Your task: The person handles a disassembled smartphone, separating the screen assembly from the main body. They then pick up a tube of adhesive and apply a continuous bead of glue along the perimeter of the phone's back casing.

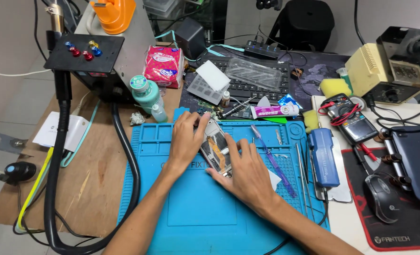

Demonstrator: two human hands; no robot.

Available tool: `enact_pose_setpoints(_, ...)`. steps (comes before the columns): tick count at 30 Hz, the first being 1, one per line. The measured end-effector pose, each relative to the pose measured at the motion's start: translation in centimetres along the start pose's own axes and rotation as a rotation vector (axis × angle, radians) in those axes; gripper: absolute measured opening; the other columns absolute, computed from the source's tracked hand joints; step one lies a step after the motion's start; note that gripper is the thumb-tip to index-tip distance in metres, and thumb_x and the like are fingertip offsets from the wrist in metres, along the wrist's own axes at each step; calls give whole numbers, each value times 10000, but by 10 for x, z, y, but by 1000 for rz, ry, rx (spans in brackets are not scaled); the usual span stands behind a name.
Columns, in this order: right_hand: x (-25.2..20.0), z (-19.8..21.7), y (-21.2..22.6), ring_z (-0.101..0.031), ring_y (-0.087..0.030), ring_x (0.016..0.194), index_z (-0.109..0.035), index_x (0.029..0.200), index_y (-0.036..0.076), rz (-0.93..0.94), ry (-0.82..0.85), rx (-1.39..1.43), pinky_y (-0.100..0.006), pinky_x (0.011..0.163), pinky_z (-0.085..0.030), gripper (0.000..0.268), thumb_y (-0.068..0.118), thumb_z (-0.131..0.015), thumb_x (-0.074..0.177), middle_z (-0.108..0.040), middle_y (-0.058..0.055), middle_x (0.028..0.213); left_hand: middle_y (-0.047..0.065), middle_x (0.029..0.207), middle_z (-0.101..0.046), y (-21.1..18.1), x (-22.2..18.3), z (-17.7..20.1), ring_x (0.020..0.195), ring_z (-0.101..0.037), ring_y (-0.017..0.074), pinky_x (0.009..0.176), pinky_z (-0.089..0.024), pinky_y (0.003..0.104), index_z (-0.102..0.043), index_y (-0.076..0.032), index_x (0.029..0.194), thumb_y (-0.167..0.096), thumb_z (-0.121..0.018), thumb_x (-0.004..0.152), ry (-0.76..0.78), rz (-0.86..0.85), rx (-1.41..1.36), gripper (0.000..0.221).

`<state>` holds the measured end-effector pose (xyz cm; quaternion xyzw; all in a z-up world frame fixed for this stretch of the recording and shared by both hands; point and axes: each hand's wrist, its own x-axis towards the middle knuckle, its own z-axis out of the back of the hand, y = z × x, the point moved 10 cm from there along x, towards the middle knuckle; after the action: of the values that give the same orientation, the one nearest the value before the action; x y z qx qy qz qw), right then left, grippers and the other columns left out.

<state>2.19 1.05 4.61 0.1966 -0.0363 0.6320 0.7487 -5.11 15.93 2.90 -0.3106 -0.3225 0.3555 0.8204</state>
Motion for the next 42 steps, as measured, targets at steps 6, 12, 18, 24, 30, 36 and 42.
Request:
enact_pose_setpoints(6, -5, 3, 0, -590, -297, 882, -520, 1439, 35, -7, -10, 38, -390, 701, -549, 804, 531, -752, 850, -523, -131, 1054, 152, 708, -553, 2, 3, 7, 749, -635, 370, 725, -502, 433, -613, -48, 762, -378, -528, 1091, -46, 26, -82, 474)
enact_pose_setpoints(12, -7, -6, -6, -583, -278, 917, -533, 1428, 65, -32, -48, 13, -395, 708, -515, 773, 527, -739, 844, -517, -105, 1066, 134, 697, -549, 3, 2, 8, 747, -636, 349, 724, -502, 423, -609, -64, 745, -392, -549, 1081, -49, 31, -90, 473)
enact_pose_setpoints(18, -7, 0, -2, -550, -258, 917, -534, 1434, 86, -22, -71, -27, -391, 745, -443, 754, 509, -724, 840, -497, -90, 1069, 148, 661, -533, -5, 1, 16, 723, -618, 313, 723, -476, 418, -608, -40, 775, -327, -518, 1115, -93, -5, -198, 455)
enact_pose_setpoints(24, -5, 16, -7, -564, -270, 878, -554, 1432, 95, -41, -152, 74, -385, 743, -435, 813, 496, -782, 763, -515, -91, 1035, 9, 597, -549, -9, 4, 20, 699, -501, 62, 694, -450, 272, -664, -95, 825, -338, -592, 1067, -53, 115, -527, 351)
enact_pose_setpoints(30, 2, 42, -20, -605, -321, 910, -573, 1429, 72, -82, -230, 249, -400, 765, -445, 800, 422, -812, 750, -538, -122, 1052, 187, 1341, -661, -40, -3, 0, 1154, -631, 267, 1029, -469, 436, -575, -124, 1429, -379, -587, 1020, 220, 29, -858, 482)
enact_pose_setpoints(36, 3, 51, -25, -608, -349, 999, -580, 1422, 74, -72, -296, 244, -425, 834, -453, 797, 395, -862, 749, -527, -122, 1124, 148, 1260, -684, -22, -16, -42, 1179, -646, 232, 1007, -541, 431, -576, -27, 1353, -126, -717, 944, 354, 96, -1002, 445)
enact_pose_setpoints(42, 6, 45, -30, -632, -304, 1039, -582, 1431, 96, -48, -271, 267, -429, 861, -420, 661, 336, -822, 864, -557, -97, 1180, 111, 1105, -742, -10, -6, -16, 1003, -701, 176, 921, -577, 375, -605, -28, 1283, -65, -702, 939, 135, 227, -1108, 359)
